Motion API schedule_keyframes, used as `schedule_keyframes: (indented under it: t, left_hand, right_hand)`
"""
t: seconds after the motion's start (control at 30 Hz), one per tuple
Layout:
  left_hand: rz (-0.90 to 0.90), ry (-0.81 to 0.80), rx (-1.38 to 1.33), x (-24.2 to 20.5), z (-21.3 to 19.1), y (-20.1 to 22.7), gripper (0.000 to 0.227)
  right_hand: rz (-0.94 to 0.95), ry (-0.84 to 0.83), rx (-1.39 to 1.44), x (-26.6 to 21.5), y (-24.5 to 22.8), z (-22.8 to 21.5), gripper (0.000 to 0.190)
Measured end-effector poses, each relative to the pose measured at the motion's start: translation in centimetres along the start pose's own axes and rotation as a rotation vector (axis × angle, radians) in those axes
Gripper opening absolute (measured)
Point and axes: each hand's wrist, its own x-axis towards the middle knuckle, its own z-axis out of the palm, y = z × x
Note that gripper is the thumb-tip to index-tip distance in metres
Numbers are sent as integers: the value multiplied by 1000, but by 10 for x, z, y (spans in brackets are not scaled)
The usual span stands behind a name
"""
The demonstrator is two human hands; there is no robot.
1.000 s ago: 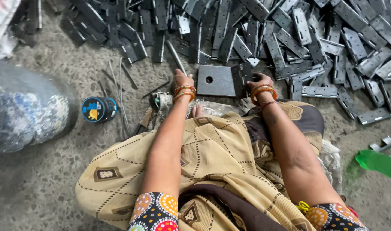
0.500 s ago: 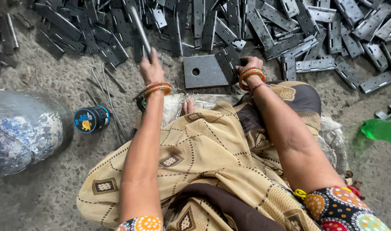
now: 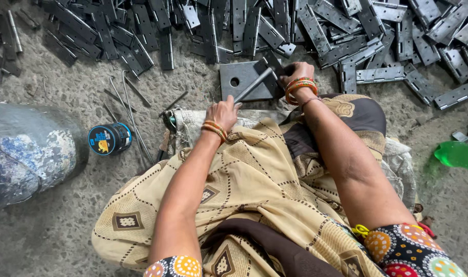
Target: The person sits on the floor and assembles metal hinges by placing them on a metal block, inserting a pin, and striking it with a metal rod. The person repeatedly picks up hinge parts, aligns them, and uses the rod to secure the pin, then discards the finished hinge.
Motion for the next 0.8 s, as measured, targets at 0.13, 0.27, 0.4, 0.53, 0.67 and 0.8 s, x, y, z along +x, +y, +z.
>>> schedule_keyframes:
  t: [0.13,0.27,0.4,0.53,0.67,0.8]
  left_hand:
    - [85,240,50,0,-15,3,34]
    - [169,525,-237,-20,-53,27,35]
    - [465,815,-408,-32,-56,35,32]
    - [356,526,-228,-24,-29,14,30]
    - [-215,19,-155,-10,6,-18,34]
    - [-380,158,-384,15,29,-45,37]
  right_hand:
    - [-97,7,-49,-13,-5,-2,30]
    - [-113,28,-18,-7,-9,-3,28]
    - [-137,29,-19,-6,-6,-1,28]
    - [-166,64,-44,-14,-13,-4,26]
    - [-114,53,-37,-19,-18,-6,25]
    - [-170,49,-9,-18,-8,-2,27]
